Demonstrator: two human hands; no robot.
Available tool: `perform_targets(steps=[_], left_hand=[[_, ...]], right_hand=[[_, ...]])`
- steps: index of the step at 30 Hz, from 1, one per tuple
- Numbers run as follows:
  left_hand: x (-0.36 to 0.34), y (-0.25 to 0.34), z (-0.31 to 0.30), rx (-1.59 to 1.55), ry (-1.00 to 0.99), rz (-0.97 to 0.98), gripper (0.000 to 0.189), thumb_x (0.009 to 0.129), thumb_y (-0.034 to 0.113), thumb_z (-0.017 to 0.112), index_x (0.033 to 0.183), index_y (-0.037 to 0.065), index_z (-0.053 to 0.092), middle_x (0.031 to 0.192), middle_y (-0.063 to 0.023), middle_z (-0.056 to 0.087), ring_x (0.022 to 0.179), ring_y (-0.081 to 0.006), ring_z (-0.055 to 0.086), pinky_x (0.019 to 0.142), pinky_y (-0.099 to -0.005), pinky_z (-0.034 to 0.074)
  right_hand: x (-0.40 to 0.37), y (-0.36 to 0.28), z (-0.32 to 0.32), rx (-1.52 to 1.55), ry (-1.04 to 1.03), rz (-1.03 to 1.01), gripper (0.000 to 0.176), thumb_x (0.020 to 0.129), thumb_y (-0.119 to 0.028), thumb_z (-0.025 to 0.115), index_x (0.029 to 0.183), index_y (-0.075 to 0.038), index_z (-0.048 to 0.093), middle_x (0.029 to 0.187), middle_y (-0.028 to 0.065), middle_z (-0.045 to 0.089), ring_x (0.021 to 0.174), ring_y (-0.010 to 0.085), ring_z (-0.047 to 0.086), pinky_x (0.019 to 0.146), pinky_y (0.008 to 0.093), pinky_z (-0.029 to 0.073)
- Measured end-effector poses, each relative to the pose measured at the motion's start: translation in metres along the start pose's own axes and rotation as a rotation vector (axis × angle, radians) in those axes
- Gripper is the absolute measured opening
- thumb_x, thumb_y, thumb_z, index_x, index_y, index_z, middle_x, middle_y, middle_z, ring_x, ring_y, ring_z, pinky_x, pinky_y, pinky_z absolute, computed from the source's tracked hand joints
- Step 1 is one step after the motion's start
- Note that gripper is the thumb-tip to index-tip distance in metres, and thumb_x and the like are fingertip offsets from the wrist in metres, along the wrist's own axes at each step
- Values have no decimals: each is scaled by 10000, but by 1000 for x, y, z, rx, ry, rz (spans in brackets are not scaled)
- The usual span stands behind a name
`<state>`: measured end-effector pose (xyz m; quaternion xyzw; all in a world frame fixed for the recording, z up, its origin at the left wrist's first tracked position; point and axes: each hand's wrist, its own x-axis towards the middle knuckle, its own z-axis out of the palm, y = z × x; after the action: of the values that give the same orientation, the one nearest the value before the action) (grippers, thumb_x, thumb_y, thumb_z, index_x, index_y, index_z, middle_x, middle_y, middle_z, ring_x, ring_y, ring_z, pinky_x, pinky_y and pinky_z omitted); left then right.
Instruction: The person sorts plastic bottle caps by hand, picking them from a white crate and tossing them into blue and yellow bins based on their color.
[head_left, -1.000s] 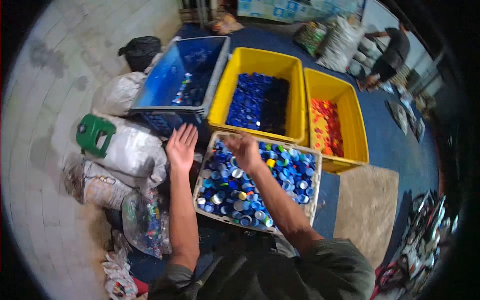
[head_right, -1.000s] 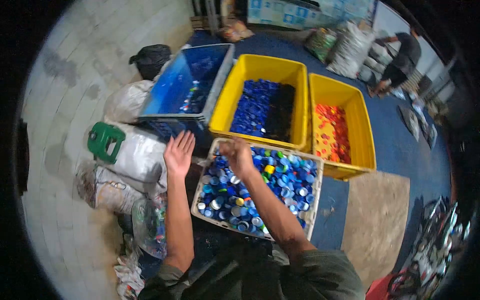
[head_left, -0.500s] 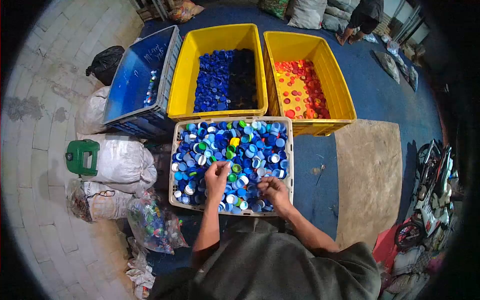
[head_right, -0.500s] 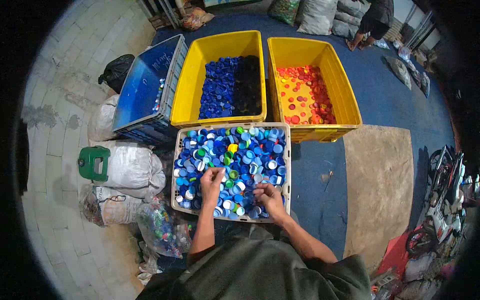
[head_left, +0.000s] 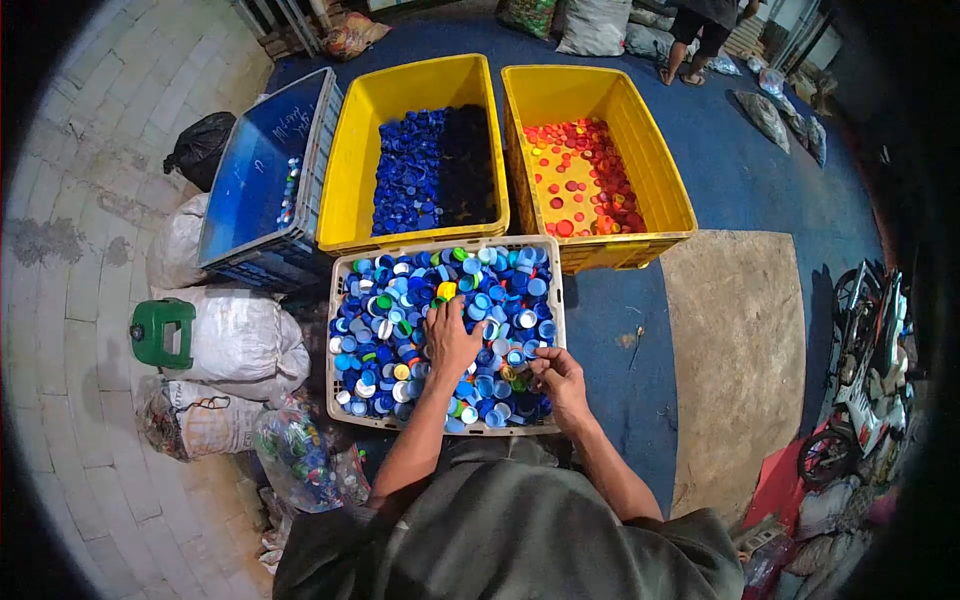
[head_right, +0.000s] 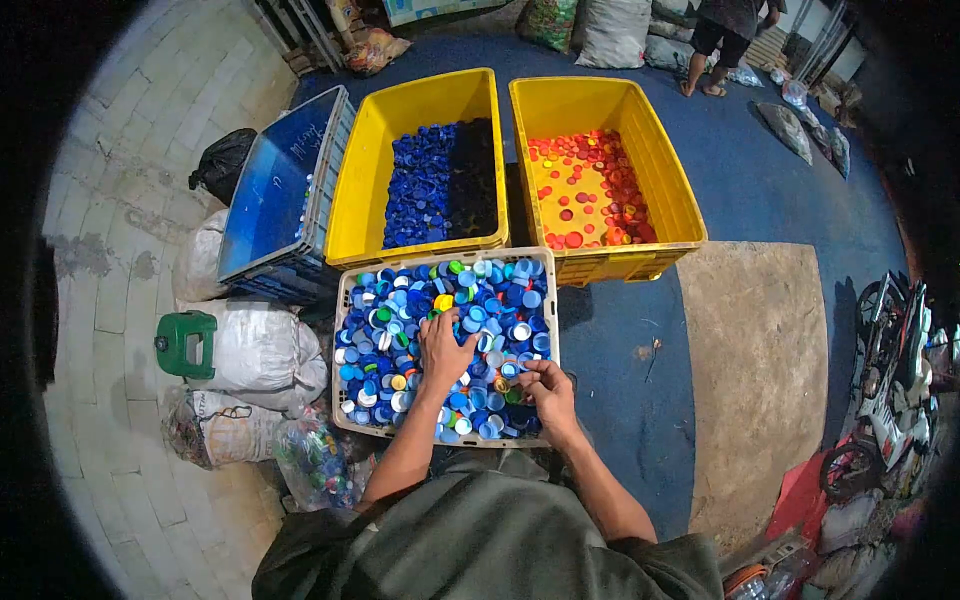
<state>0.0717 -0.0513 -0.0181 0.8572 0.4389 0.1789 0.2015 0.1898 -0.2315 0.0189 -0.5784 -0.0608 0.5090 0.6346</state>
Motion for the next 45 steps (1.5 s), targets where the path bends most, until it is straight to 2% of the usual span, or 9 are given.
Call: perform_targets(steps=[4, 9, 13, 20, 27, 33, 36, 41, 45], left_hand=[[-5, -2, -3, -51, 21, 19, 483, 721, 238, 800, 1114, 59, 585, 1083, -123, 597, 1024, -320, 513, 893, -429, 388], [2, 26, -11, -135, -47, 217, 395, 745, 129, 730, 1122, 72, 625, 1046, -66, 655, 981, -274, 528, 876, -416, 387], [18, 30, 13, -102, -95, 343, 417, 771, 187, 713, 1158, 69, 612, 1068, -75, 663, 972, -286, 533, 872, -429, 385], [32, 47, 24, 148, -230, 184, 392, 846, 334, 663, 1106, 45, 614, 935, -155, 688, 939, -311, 550, 814, -440, 360], [37, 59, 27, 177, -265, -18, 483, 788, 450, 700, 1028, 38, 628, 877, -168, 682, 889, -328, 591, 822, -458, 342], [49, 51, 27, 17, -368, -188, 474, 756, 435, 728, 1008, 48, 622, 903, -130, 688, 938, -325, 627, 854, -460, 334], [46, 54, 26, 81, -379, -171, 483, 768, 428, 717, 1043, 46, 609, 926, -141, 688, 958, -318, 628, 871, -473, 320], [48, 65, 24, 144, -479, -279, 573, 806, 443, 680, 1148, -3, 572, 1056, -253, 661, 1066, -368, 601, 935, -494, 287], [51, 72, 24, 146, -502, -353, 589, 804, 442, 680, 1163, -12, 568, 1091, -252, 653, 1101, -371, 585, 943, -500, 284]], right_hand=[[-2, 0, 1, -42, 24, 26, 226, 894, -61, 569, 1115, -13, 549, 864, 12, 624, 742, 88, 544, 662, 246, 447], [4, 14, 3, -60, 22, 4, 218, 885, -35, 573, 1100, -4, 552, 894, 17, 609, 751, 90, 548, 653, 246, 450], [-3, 11, 9, -92, -8, -29, 256, 856, -16, 517, 1111, -5, 538, 900, 12, 594, 780, 100, 548, 679, 255, 457], [-15, 14, -2, -101, 37, -17, 253, 872, 4, 524, 1125, -1, 539, 914, 15, 585, 788, 95, 536, 684, 240, 441], [-17, 13, -6, -89, 22, -14, 240, 879, -2, 524, 1118, -5, 549, 918, 12, 581, 801, 94, 532, 687, 240, 441], [-16, 10, 0, -139, 1, -5, 241, 874, 1, 516, 1112, -5, 548, 908, 10, 577, 785, 91, 527, 686, 243, 441], [-13, 14, -1, -151, -23, 1, 252, 864, 9, 509, 1113, -1, 547, 905, 11, 577, 773, 93, 525, 683, 246, 441], [-12, 16, 2, -183, -49, -1, 279, 841, 27, 487, 1114, 6, 546, 905, 12, 578, 762, 91, 520, 670, 245, 437], [-9, 25, 1, -140, -67, -6, 295, 833, 38, 482, 1118, 1, 547, 907, 11, 579, 763, 88, 519, 664, 242, 432]])
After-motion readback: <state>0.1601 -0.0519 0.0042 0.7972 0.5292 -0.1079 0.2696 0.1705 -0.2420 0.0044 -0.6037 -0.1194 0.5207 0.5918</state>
